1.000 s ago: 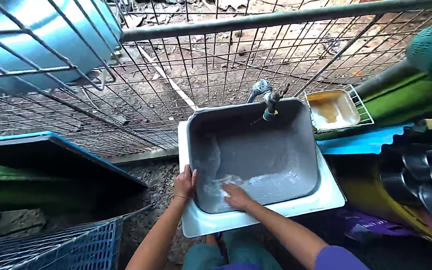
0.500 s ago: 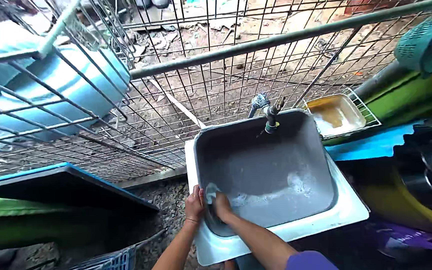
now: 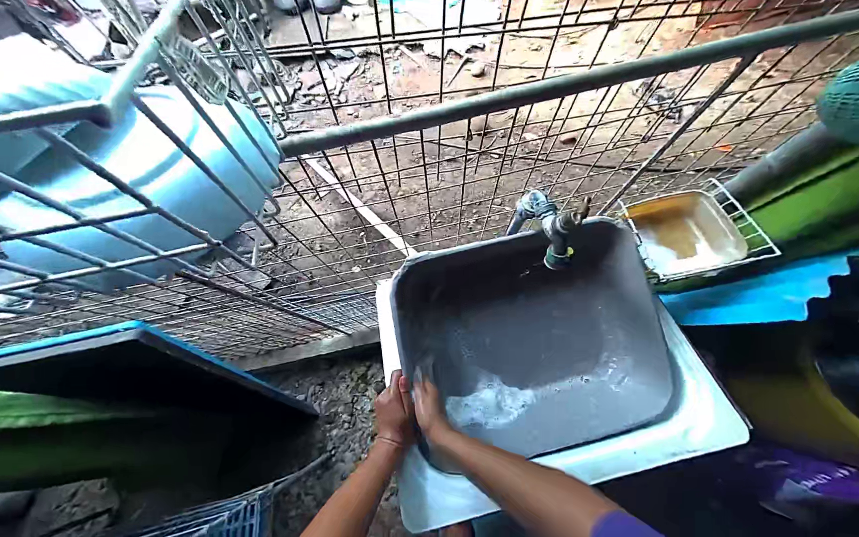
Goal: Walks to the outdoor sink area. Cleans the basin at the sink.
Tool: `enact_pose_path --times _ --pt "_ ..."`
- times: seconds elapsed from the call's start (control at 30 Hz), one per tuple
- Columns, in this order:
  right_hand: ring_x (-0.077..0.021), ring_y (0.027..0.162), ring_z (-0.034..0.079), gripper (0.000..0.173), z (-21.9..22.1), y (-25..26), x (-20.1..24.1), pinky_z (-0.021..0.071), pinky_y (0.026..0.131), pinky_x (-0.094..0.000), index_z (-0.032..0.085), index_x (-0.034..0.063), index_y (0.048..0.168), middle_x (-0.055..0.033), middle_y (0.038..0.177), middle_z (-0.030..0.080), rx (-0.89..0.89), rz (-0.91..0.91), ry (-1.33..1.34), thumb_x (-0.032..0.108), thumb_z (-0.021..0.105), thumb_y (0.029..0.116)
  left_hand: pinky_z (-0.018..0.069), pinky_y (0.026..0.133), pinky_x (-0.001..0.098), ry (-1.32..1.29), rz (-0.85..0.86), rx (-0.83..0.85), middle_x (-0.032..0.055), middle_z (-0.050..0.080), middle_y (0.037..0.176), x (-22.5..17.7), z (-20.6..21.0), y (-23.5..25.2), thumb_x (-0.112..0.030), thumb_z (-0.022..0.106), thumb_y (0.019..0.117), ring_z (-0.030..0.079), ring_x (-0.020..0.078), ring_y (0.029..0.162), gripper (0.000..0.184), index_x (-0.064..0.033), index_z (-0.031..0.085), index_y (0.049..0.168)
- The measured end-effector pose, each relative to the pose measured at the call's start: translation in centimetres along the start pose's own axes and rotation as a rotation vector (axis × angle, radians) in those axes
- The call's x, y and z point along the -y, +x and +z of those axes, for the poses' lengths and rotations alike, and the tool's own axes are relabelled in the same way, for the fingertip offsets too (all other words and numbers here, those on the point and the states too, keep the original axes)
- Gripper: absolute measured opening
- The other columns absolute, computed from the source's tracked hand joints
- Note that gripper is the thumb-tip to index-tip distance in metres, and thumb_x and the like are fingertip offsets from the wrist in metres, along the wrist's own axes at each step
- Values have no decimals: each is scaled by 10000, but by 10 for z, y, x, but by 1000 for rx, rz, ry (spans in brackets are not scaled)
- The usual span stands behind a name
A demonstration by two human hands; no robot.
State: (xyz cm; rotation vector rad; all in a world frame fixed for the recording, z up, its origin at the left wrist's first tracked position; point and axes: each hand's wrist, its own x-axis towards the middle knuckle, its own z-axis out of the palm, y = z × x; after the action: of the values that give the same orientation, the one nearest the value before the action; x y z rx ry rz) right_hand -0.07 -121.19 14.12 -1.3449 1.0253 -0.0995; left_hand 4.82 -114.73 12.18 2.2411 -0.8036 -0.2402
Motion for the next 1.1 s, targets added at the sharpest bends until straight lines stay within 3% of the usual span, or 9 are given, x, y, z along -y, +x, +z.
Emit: enact_pose_path --times 0.13,0.27,0.4,0.6,0.73,0.83,0.93,1.0,1.1 --pt "-388 1328 555 441 4 75 129 398 1157 -480 515 -136 1401 -331 1387 576 -187 -211 19 178 369 1128 561 712 607 -6 40 -60 306 714 820 5 6 2 -233 322 1054 732 475 777 547 177 681 1101" --pt "-388 1405 507 464 11 32 53 359 1215 -459 464 -143 1459 -327 1466 525 -120 -321 -106 132 412 1089 559 778 610 -39 19 -68 318 716 854 8 2 0 -169 410 1011 732 475 821 454 187 688 1061" --pt "-408 1400 505 463 0 -37 -26 361 1208 -474 450 -147 1463 -335 1471 512 11 -102 -241 129 409 1093 567 777 584 -112 40 -83 303 716 826 9 0 1 -169 366 1040 737 450 798 480 177 698 1017" --pt "-439 1376 519 485 21 64 93 401 1177 -490 483 -159 1429 -346 1443 531 -302 -479 -319 137 510 1047 546 895 590 -253 45 -48 329 722 996 17 0 6 -77 451 986 731 455 946 375 192 656 1148" --pt "-446 1406 482 544 25 16 38 371 1202 -507 454 -134 1468 -335 1475 505 -208 -397 -469 174 553 1030 563 882 472 -401 -17 -98 281 729 930 24 -1 4 -97 475 946 739 317 883 390 203 653 1120" --pt "-484 1351 520 493 20 -27 -19 390 1176 -531 495 -165 1419 -360 1409 548 -190 -340 -449 86 555 999 524 640 257 -582 -77 -97 61 627 681 28 4 9 -48 390 938 591 57 601 330 131 648 1040" --pt "-443 1407 478 515 20 4 35 362 1206 -494 446 -158 1458 -346 1477 495 -187 -365 -413 124 533 1037 557 762 355 -566 -67 -120 156 708 800 28 2 9 -111 390 970 680 150 732 383 126 679 1052" --pt "-429 1388 505 518 22 42 92 384 1188 -487 454 -146 1457 -343 1460 514 -256 -400 -399 124 565 1029 552 683 367 -507 -45 -127 141 666 713 24 2 12 -128 336 1028 642 164 643 430 136 676 1037" --pt "-436 1351 541 539 34 50 76 421 1157 -508 458 -128 1462 -334 1432 543 -327 -434 -419 155 588 1022 562 755 367 -484 -34 -171 194 692 762 24 2 10 -127 333 1050 686 194 721 459 170 677 986"
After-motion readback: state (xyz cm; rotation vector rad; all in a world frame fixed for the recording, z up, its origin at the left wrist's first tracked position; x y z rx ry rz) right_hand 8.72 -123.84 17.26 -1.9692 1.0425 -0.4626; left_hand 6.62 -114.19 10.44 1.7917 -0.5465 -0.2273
